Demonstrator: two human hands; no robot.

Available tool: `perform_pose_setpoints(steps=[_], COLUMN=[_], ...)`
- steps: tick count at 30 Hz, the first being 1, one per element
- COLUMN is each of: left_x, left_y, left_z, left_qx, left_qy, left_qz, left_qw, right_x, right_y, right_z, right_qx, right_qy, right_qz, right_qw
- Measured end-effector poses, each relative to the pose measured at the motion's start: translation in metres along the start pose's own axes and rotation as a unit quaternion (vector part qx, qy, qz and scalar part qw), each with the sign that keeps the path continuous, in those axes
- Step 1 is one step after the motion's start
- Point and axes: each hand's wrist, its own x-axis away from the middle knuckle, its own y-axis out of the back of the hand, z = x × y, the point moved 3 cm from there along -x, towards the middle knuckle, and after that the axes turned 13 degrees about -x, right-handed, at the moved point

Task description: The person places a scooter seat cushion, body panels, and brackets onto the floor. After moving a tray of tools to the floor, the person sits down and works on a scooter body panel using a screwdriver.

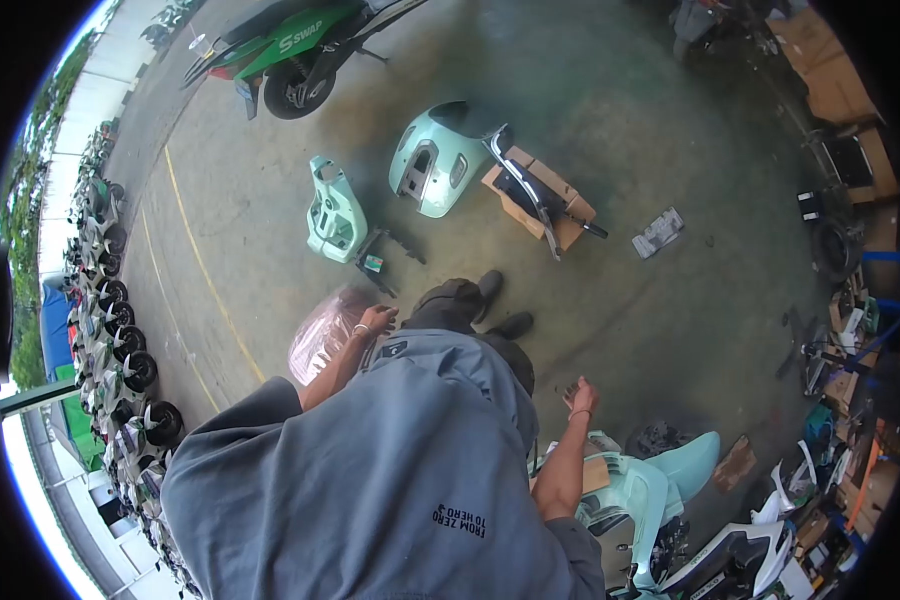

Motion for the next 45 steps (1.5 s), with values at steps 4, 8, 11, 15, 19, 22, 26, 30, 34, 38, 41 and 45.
perform_pose_setpoints(steps=[4, 8, 11, 15, 19, 22, 26, 30, 34, 38, 41, 45], left_x=[-0.004, -0.014, -0.034, -0.057, -0.092, -0.111, -0.113, -0.097, -0.072, -0.061, -0.069, -0.112], left_y=[0.007, 0.015, 0.020, 0.053, 0.095, 0.126, 0.149, 0.148, 0.120, 0.097, 0.100, 0.133], left_z=[0.025, 0.036, 0.034, 0.021, 0.016, 0.023, 0.056, 0.092, 0.110, 0.103, 0.088, 0.050], left_qx=[0.048, 0.052, 0.083, 0.126, 0.195, 0.253, 0.328, 0.373, 0.413, 0.384, 0.341, 0.282], left_qy=[0.029, 0.054, 0.054, 0.043, 0.034, 0.039, 0.071, 0.136, 0.225, 0.244, 0.226, 0.178], left_qz=[-0.019, 0.006, 0.007, 0.006, 0.005, -0.030, -0.071, -0.073, -0.075, -0.040, -0.019, 0.014], left_qw=[0.998, 0.997, 0.995, 0.991, 0.980, 0.966, 0.939, 0.915, 0.879, 0.890, 0.912, 0.943], right_x=[-0.005, 0.016, 0.035, 0.031, 0.050, 0.059, 0.064, 0.057, 0.073, 0.076, 0.045, 0.045], right_y=[-0.034, -0.081, -0.110, -0.131, -0.175, -0.223, -0.305, -0.395, -0.479, -0.538, -0.550, -0.555], right_z=[0.022, 0.035, 0.032, 0.007, 0.009, 0.028, 0.073, 0.111, 0.141, 0.154, 0.157, 0.179], right_qx=[0.046, 0.044, 0.071, 0.107, 0.168, 0.229, 0.295, 0.314, 0.336, 0.343, 0.374, 0.381], right_qy=[0.041, 0.082, 0.077, 0.049, 0.029, 0.035, 0.086, 0.145, 0.181, 0.187, 0.198, 0.234], right_qz=[0.018, 0.031, 0.026, 0.014, -0.003, -0.014, 0.030, 0.085, 0.135, 0.169, 0.166, 0.128], right_qw=[0.998, 0.995, 0.994, 0.993, 0.985, 0.973, 0.951, 0.935, 0.915, 0.905, 0.891, 0.885])
